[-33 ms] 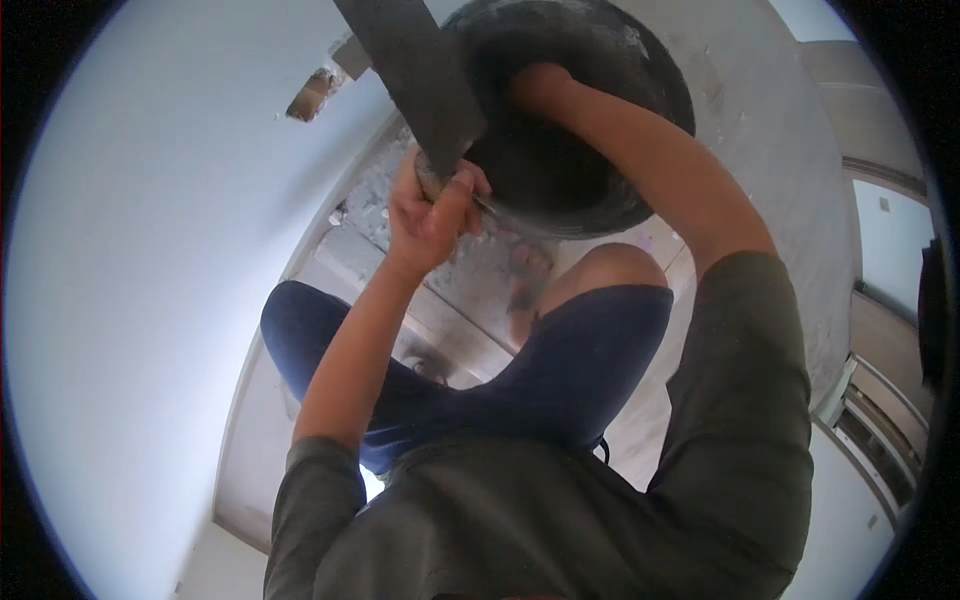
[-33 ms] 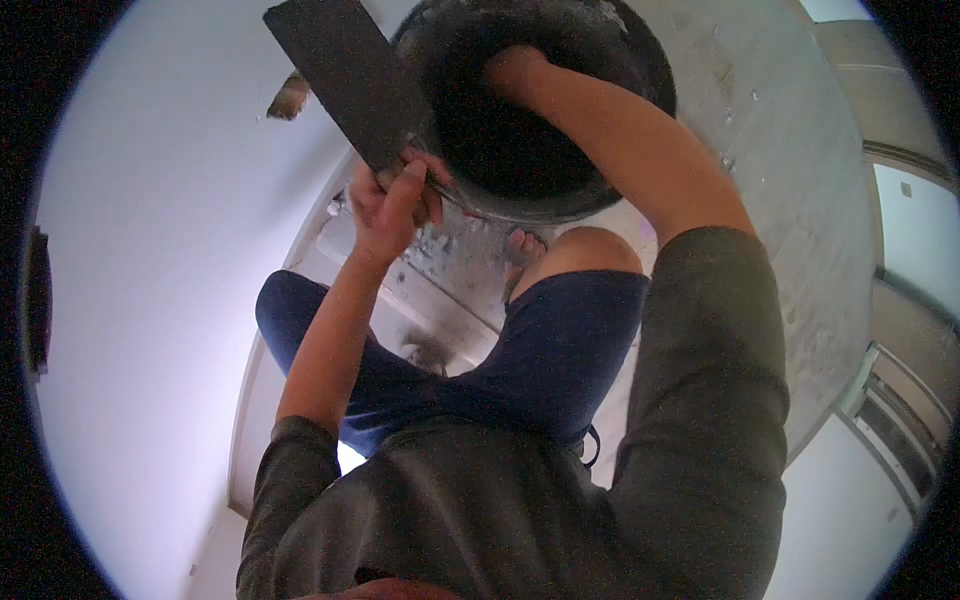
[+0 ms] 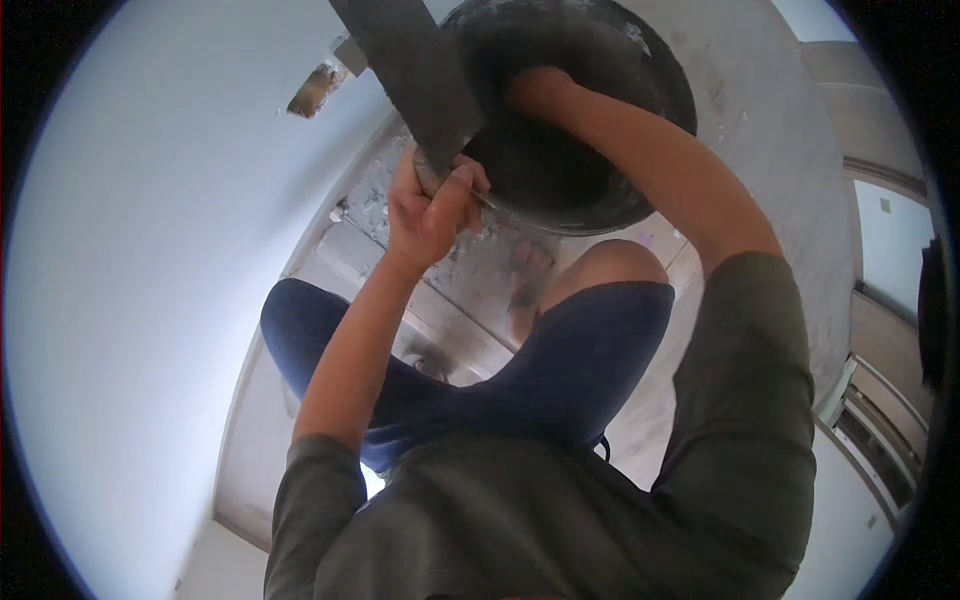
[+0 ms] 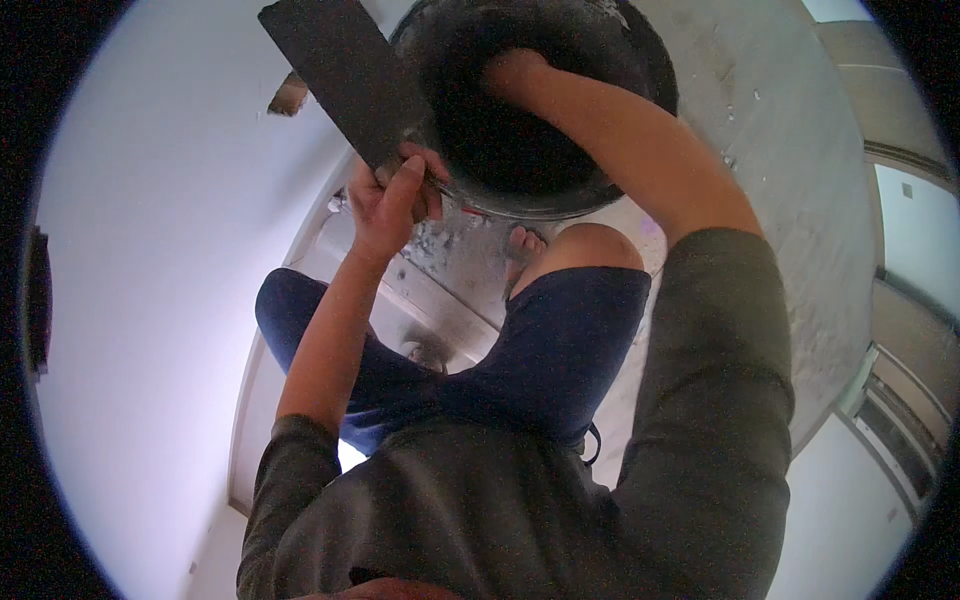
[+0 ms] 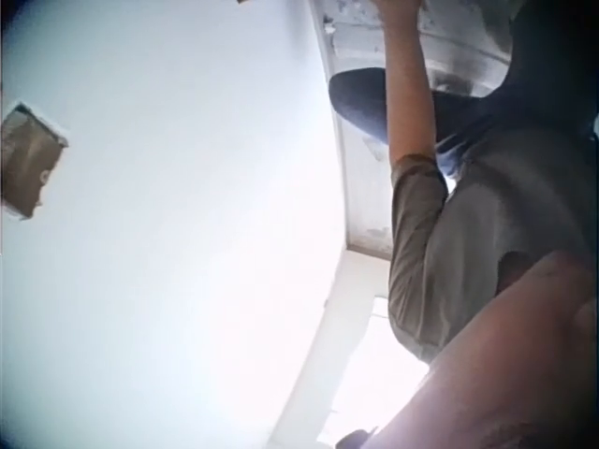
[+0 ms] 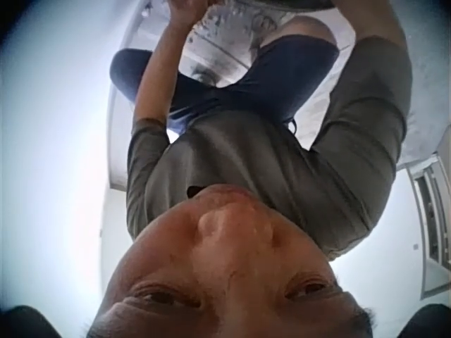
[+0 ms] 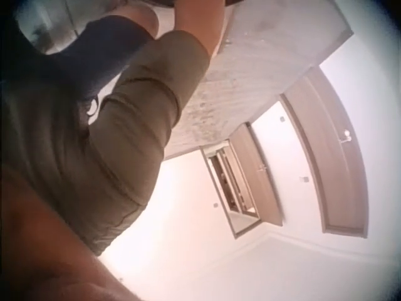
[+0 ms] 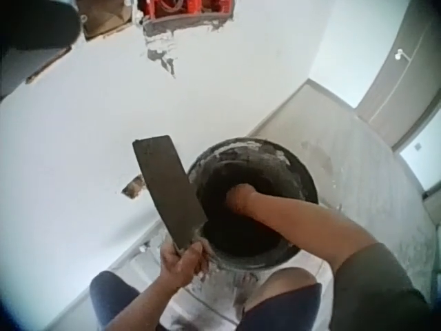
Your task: Apply plaster to a wall to fill gaps around electrical boxes using a trowel and spatula.
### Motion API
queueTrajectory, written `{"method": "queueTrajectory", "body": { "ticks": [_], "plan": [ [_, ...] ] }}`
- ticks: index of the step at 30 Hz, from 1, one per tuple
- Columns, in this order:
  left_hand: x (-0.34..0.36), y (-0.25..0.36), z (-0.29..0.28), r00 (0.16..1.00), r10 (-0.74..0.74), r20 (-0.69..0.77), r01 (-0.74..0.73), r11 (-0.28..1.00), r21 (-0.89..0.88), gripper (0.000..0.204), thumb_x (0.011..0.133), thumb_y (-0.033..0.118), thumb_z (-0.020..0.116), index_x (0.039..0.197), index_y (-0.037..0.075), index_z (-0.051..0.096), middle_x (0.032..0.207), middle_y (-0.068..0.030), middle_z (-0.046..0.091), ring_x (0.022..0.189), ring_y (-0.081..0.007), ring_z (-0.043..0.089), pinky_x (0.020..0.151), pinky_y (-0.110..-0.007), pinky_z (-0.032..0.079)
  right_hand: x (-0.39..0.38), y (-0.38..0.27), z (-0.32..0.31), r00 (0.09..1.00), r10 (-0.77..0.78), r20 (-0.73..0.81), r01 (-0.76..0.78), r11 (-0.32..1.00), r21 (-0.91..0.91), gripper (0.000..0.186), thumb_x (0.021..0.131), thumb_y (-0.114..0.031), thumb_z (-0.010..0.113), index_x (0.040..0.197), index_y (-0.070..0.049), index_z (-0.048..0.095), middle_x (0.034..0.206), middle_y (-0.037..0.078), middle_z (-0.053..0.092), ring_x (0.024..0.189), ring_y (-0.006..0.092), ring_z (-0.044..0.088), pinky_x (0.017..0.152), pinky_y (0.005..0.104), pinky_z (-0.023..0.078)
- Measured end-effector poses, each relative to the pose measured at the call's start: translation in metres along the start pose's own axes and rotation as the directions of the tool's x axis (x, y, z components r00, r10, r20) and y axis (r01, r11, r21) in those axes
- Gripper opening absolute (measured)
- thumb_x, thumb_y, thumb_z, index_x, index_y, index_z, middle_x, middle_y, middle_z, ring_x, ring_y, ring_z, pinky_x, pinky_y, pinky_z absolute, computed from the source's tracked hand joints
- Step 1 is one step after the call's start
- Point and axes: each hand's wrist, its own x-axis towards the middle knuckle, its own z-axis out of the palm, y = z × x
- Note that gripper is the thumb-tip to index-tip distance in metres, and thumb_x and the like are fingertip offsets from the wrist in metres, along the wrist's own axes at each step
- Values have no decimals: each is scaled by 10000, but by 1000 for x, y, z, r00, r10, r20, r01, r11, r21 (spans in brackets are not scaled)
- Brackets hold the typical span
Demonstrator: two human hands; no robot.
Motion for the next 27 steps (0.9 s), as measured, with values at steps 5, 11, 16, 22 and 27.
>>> {"method": "queueTrajectory", "body": {
  "ticks": [5,11,16,22,27],
  "plan": [
    [-2,0,0,996,74,-47,-72,996,53,175,925,84,544,1063,11,465,848,-98,655,497,-128,565,468,-247,444,-36,-33,-33,981,-182,60,179,982,54,240,910,-140,554,1073,-140,730,1065,95,706,1000,301,679,782,452,575],
    [-4,0,-7,996,63,-55,-59,996,72,176,925,80,547,1064,12,462,851,-94,656,503,-120,560,476,-251,454,-71,-60,-56,952,-253,173,249,968,44,225,882,-150,566,1035,-127,731,1031,102,707,998,299,679,785,428,567],
    [-3,8,0,997,47,-59,-48,999,-16,206,930,72,536,1105,3,451,878,-105,660,504,-127,563,477,-259,465,-77,-2,-67,985,-170,41,171,984,-47,223,895,-150,558,1046,-137,722,1044,101,708,970,310,686,790,421,572],
    [-6,4,2,997,24,-72,-27,999,-39,208,931,82,543,1106,14,453,883,-106,661,516,-129,572,487,-259,473,-4,-33,-37,988,-118,101,110,991,80,236,918,-139,538,1080,-116,708,1077,118,701,979,311,685,783,443,574],
    [-4,3,-2,999,34,-40,-32,999,36,207,930,79,543,1105,17,452,883,-101,662,525,-129,579,496,-256,477,-66,-47,-32,957,-233,172,211,968,137,243,897,-121,562,1086,-105,714,1088,139,698,979,328,682,794,434,571]
  ]
}}
